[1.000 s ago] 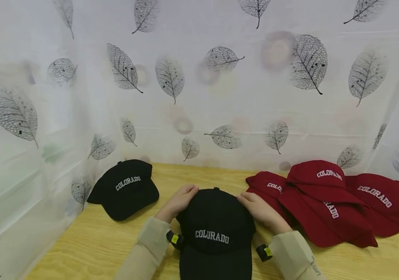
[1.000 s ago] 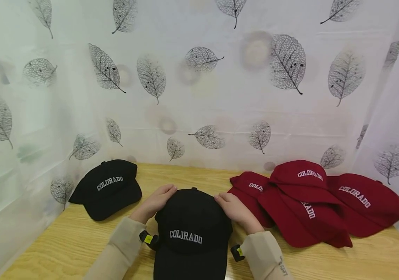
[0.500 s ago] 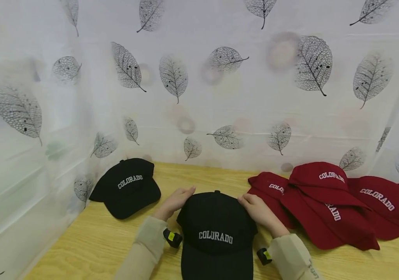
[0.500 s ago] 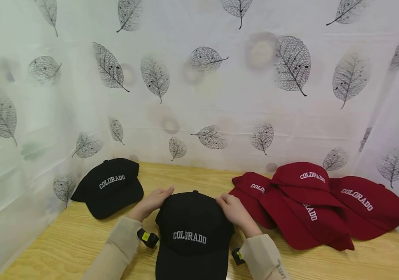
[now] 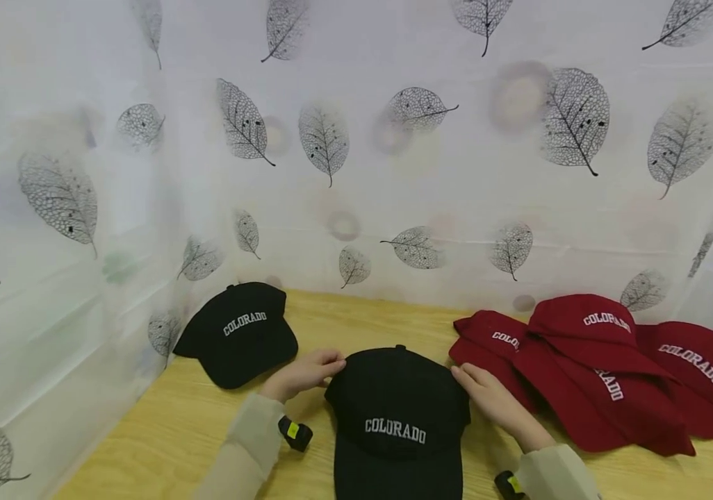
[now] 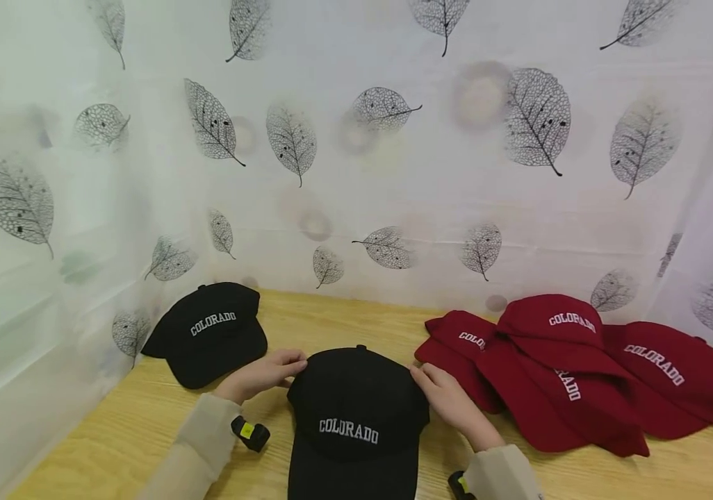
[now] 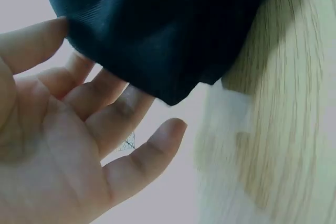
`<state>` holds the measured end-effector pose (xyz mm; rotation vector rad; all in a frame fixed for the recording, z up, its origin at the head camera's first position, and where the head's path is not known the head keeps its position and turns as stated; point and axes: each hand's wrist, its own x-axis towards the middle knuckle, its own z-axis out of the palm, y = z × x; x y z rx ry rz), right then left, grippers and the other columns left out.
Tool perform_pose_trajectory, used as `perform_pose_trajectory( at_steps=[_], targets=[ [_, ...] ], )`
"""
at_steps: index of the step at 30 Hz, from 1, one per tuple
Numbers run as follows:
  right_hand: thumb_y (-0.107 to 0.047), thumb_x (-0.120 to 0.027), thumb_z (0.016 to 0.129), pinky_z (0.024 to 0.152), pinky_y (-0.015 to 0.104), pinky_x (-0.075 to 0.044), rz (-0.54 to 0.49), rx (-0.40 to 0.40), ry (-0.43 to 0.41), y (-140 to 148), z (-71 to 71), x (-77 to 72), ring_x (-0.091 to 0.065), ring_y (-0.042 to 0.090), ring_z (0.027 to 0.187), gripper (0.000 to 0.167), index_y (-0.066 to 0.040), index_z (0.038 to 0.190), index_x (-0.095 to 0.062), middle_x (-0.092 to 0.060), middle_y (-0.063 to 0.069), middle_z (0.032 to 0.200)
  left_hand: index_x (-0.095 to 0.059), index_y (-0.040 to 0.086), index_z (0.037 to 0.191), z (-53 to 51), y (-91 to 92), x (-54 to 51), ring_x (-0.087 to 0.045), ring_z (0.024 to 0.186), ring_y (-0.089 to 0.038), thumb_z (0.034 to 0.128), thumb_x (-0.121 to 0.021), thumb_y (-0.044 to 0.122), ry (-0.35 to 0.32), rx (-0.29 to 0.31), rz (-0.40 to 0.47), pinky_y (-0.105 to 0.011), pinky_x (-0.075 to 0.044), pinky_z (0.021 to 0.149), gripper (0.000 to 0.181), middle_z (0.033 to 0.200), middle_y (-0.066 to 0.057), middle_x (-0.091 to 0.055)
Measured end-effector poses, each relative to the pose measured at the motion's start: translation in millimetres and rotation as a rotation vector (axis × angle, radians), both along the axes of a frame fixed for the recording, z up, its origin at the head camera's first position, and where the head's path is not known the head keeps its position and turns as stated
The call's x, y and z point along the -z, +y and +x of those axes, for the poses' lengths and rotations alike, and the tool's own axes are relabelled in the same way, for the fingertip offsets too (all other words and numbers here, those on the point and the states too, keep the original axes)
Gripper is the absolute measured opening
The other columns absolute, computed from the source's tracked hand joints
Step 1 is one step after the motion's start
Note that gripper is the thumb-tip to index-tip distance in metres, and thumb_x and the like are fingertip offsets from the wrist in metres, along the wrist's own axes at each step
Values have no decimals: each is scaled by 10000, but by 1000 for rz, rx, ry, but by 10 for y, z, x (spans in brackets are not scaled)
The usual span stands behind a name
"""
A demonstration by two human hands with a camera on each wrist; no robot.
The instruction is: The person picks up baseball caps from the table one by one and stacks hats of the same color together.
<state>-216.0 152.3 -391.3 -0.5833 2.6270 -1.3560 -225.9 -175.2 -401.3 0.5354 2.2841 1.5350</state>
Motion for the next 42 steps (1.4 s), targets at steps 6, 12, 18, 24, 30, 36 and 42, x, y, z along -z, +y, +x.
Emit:
perform_pose_trajectory(
  at_steps=[6,12,18,24,30,36,42],
  targets=[
    [-226,-505,903,584,253,-361,41,-180,-32,183,9,24,-424,116,683,197,-33,876,-528,-465,27,776,-508,-3,936,32,-70,-11,-477,782,-151,896,-504,93,20,39,-31,-315,-433,703,104,865,-38,-504],
    [-183,-637,808,666,250,-401,48,-260,-18,209,-15,22,-504,123,803,203,-29,892,-533,-544,21,856,-522,-12,904,38,-78,-34,-533,853,-198,832,-577,22,36,20,-83,-286,-450,648,97,931,-76,-544],
    [-197,-714,732,571,250,-378,119,-230,-16,223,-13,-1,-470,116,689,244,-59,813,-530,-525,-3,761,-554,-6,871,32,-26,-45,-548,948,-279,783,-634,7,74,18,-167,-299,-471,604,119,1016,-132,-560],
    [-161,-700,733,550,245,-339,194,-214,124,208,-5,7,-406,64,637,207,-98,715,-503,-457,-61,687,-531,20,794,20,4,-19,-511,709,-152,786,-607,-27,186,14,-233,-261,-426,543,90,818,-39,-540],
    [-49,-675,738,496,217,-300,225,-143,232,150,28,-11,-333,34,541,281,-107,669,-409,-330,-79,607,-509,19,779,20,-9,-14,-438,668,-140,795,-559,-62,284,-4,-222,-263,-365,576,97,747,-17,-483],
    [-28,-678,732,494,224,-312,225,-56,247,80,31,-21,-347,57,538,250,-107,680,-446,-361,-63,590,-513,36,817,17,-5,-7,-470,741,-173,812,-545,-60,332,-106,-255,-301,-385,642,102,798,-39,-503],
    [-127,-649,795,520,236,-362,220,-7,234,31,39,-60,-408,79,584,133,-109,747,-527,-479,-56,667,-546,54,794,-11,-11,14,-549,843,-242,795,-579,-59,386,-315,-311,-374,-436,713,118,840,-46,-563]
  ],
)
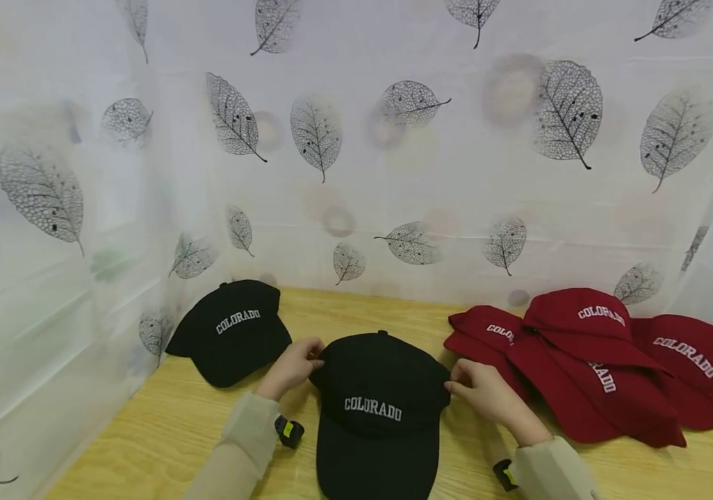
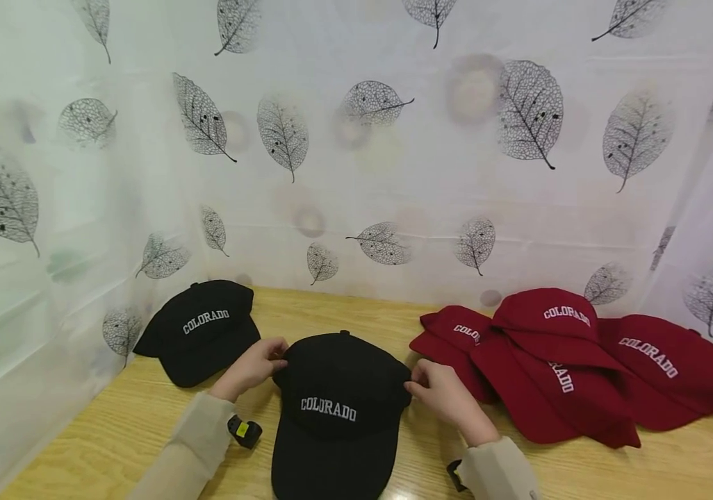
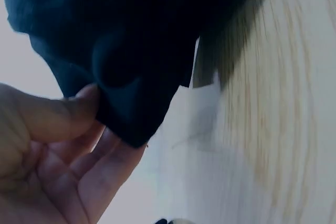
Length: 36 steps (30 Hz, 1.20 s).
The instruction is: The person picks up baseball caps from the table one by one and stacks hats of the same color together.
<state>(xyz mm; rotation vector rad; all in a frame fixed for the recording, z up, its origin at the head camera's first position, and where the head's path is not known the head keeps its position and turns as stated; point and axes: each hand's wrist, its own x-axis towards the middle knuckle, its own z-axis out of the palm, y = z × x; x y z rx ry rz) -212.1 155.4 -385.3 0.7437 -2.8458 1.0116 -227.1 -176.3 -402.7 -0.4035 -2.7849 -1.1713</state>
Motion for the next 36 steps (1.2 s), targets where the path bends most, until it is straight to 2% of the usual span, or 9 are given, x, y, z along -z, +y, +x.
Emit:
perform_pose_trajectory(
  at_steps=[3,6,12,17,20,23,26,29,36],
  targets=[
    [-172,-621,827,531,229,-387,-10,-35,-6,-42,57,-61,-437,61,600,122,-108,764,-539,-520,-65,689,-570,45,807,-12,-33,12,-560,860,-268,798,-579,-63,-2,-97,19,-387,-448,710,109,850,-57,-580],
    [-213,-606,840,530,232,-400,-24,-130,-37,-110,150,-138,-456,48,600,146,-102,777,-536,-535,-71,689,-585,31,827,-22,-67,16,-563,871,-277,807,-573,-59,-19,-152,15,-386,-454,708,93,851,-63,-584],
    [-295,-594,841,548,239,-425,31,-314,-140,-234,306,-193,-506,40,629,188,-121,798,-540,-553,-83,722,-555,5,932,-2,-95,-38,-554,890,-294,833,-582,37,-125,-134,-24,-391,-456,717,108,931,-116,-580],
    [-284,-616,824,586,248,-435,108,-384,-231,-225,319,-128,-527,60,688,206,-96,820,-532,-565,-59,766,-516,-19,969,136,-105,-127,-546,692,-214,855,-570,152,-206,-128,-181,-355,-438,617,213,812,-112,-562],
    [-275,-607,833,600,255,-441,97,-404,-307,-211,296,-91,-546,76,703,263,-35,902,-527,-589,-20,793,-535,-15,832,253,-89,-164,-517,540,-171,868,-538,151,-242,-98,-219,-306,-425,530,170,641,-63,-551],
    [-260,-590,848,619,249,-449,59,-408,-386,-217,282,-66,-575,76,720,412,69,1077,-491,-629,30,830,-545,-3,727,337,-79,-172,-527,469,-179,863,-502,104,-297,-21,-172,-284,-431,466,178,550,-61,-562],
    [-231,-576,860,660,248,-459,32,-432,-423,-234,280,-57,-600,99,763,567,168,1206,-370,-649,94,871,-560,-32,779,370,-83,-162,-578,500,-204,842,-501,78,-390,92,-90,-293,-466,475,140,588,-91,-601],
    [-234,-569,864,689,253,-460,48,-443,-414,-257,282,-55,-598,114,807,622,199,1233,-317,-643,118,909,-553,-67,884,382,-87,-162,-592,521,-207,833,-545,108,-469,157,-16,-302,-479,496,183,619,-100,-602],
    [-250,-526,889,776,336,-446,46,-400,-423,-310,243,-28,-562,255,950,659,242,1237,-259,-589,211,1026,-460,-184,1122,395,-103,-208,-605,612,-222,821,-617,191,-478,116,66,-338,-498,535,506,678,-119,-619]
  ],
)
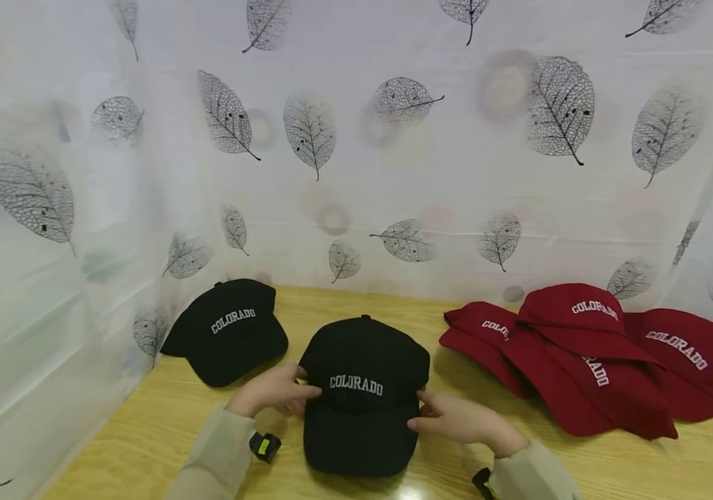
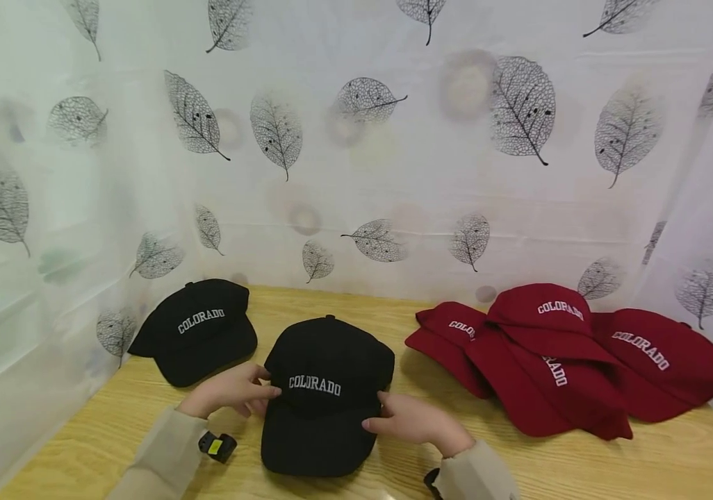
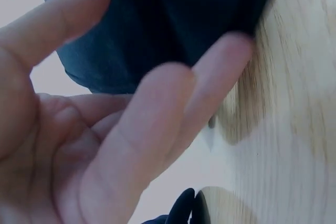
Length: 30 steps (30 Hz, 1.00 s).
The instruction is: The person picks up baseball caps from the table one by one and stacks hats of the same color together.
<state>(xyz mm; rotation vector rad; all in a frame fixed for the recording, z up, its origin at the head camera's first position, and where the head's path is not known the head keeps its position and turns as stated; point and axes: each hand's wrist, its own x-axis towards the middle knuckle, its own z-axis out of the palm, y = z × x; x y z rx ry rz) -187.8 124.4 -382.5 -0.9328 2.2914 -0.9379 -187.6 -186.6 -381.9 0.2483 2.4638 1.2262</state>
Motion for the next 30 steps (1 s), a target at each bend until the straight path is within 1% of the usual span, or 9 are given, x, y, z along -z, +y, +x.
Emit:
perform_pose_trajectory(
  at_steps=[5,8,14,18,21,23,26,28,30],
  targets=[
    [-247,-512,897,825,417,-417,1,9,12,-43,-42,5,-523,323,1009,639,237,1237,-270,-538,263,1088,-484,-176,1095,-22,-22,-1,-587,638,-213,829,-612,183,53,2,18,-345,-497,541,464,700,-107,-600],
    [-239,-506,899,843,457,-397,17,25,18,-71,-61,-5,-509,349,1024,614,236,1225,-296,-512,292,1111,-519,-145,1047,-27,-22,0,-569,611,-195,828,-614,183,75,-4,1,-334,-491,529,405,668,-95,-579],
    [-248,-507,898,863,472,-378,42,64,9,-104,-94,-15,-499,354,1043,599,218,1226,-324,-491,296,1144,-563,-74,915,-33,-21,20,-550,571,-175,824,-620,177,112,-16,-25,-314,-481,507,273,623,-84,-560],
    [-264,-510,895,867,468,-377,48,69,-5,-101,-104,-8,-500,342,1045,608,207,1234,-328,-497,280,1147,-568,-60,879,-47,-37,43,-551,569,-171,820,-625,173,134,-7,-37,-306,-478,502,247,623,-82,-564],
    [-261,-511,895,866,464,-380,40,55,-9,-96,-109,-5,-504,335,1043,602,205,1232,-333,-502,275,1146,-595,-55,866,-68,-62,57,-556,580,-165,809,-633,172,221,-11,-115,-301,-470,522,237,657,-81,-584],
    [-256,-511,895,866,466,-379,32,42,-6,-95,-112,-7,-498,336,1050,584,199,1226,-351,-501,272,1149,-615,-29,856,-85,-87,62,-559,618,-161,798,-642,170,317,-49,-194,-310,-465,555,208,705,-70,-597],
    [-248,-510,895,884,477,-359,26,23,-1,-95,-117,-14,-457,356,1095,555,191,1211,-382,-473,279,1182,-632,1,902,-105,-146,49,-573,740,-189,783,-660,172,459,-177,-310,-350,-462,651,211,828,-71,-614],
    [-244,-508,896,894,484,-345,24,15,-7,-94,-117,-23,-431,365,1119,545,187,1208,-391,-455,281,1203,-629,11,910,-113,-200,29,-572,804,-232,777,-665,165,513,-260,-360,-386,-454,693,206,878,-89,-613],
    [-240,-505,898,902,486,-337,22,12,-17,-95,-116,-32,-415,371,1134,545,188,1213,-385,-438,284,1221,-624,2,939,-112,-263,6,-559,864,-280,770,-673,158,542,-320,-397,-417,-443,726,236,941,-120,-601]
  ],
)
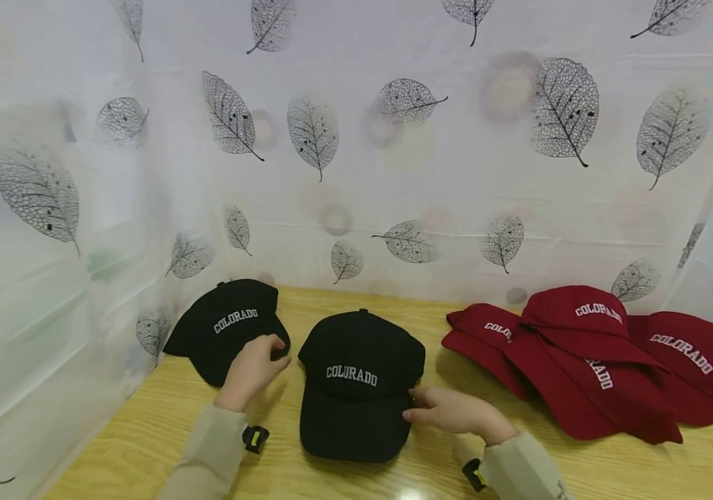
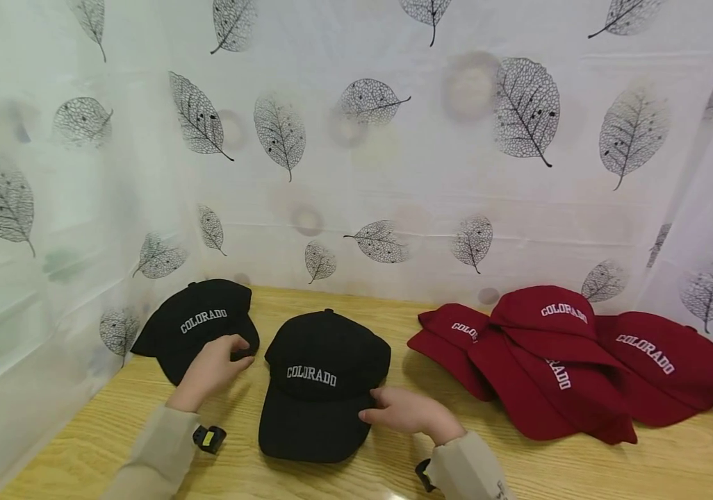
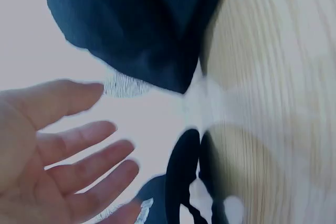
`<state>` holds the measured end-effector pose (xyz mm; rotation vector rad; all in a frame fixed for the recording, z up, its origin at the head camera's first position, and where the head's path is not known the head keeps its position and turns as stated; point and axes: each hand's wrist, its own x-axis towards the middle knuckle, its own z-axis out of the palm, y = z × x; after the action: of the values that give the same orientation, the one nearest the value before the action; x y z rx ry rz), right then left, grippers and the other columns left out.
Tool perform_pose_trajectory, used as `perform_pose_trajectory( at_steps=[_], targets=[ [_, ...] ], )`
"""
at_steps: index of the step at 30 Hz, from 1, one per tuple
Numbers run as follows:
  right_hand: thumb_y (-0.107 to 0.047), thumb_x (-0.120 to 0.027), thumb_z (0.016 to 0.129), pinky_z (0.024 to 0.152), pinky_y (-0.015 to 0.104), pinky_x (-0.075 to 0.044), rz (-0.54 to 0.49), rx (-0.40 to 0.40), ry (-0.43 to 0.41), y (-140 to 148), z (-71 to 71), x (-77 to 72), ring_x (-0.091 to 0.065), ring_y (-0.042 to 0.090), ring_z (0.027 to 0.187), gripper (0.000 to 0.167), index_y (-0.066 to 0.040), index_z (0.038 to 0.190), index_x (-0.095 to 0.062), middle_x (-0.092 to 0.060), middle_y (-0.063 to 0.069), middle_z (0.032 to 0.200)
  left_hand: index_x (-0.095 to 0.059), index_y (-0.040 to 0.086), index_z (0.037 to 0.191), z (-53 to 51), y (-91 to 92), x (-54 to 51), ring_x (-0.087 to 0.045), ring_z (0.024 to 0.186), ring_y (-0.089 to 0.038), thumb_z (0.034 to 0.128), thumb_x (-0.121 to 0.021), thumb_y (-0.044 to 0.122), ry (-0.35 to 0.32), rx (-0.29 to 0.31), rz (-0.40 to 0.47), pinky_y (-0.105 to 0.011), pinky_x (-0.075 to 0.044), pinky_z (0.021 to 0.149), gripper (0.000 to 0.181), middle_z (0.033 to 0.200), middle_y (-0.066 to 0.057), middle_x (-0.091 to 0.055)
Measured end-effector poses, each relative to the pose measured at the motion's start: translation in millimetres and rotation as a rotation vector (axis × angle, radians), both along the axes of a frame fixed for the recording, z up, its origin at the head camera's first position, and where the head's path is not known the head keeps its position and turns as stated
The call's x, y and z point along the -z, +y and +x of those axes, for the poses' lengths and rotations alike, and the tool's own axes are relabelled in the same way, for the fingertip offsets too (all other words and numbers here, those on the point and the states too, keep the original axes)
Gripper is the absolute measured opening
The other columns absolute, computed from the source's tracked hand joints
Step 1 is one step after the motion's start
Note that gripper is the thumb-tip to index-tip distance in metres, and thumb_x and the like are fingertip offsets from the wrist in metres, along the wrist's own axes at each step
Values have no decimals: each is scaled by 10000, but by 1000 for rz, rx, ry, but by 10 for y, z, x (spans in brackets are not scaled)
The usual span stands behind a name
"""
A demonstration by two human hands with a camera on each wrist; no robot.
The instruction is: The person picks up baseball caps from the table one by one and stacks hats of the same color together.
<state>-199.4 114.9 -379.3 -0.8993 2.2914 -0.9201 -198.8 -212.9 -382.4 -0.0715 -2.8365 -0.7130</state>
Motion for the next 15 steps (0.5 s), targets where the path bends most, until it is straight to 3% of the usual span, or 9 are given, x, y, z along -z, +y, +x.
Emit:
perform_pose_trajectory(
  at_steps=[8,15],
  targets=[
    [-244,-503,899,888,474,-357,-1,5,-7,6,2,-4,-440,359,1113,556,189,1222,-369,-454,279,1207,-609,-12,996,-17,-248,9,-505,947,-351,743,-695,129,-2,-80,-61,-457,-430,737,303,1083,-195,-531],
    [-231,-502,900,888,477,-355,-2,6,-14,5,8,-12,-443,362,1109,547,189,1222,-367,-458,280,1200,-591,-36,1047,-39,-385,55,-487,978,-392,721,-714,138,-67,-77,-90,-489,-412,768,389,1102,-225,-521]
  ],
)
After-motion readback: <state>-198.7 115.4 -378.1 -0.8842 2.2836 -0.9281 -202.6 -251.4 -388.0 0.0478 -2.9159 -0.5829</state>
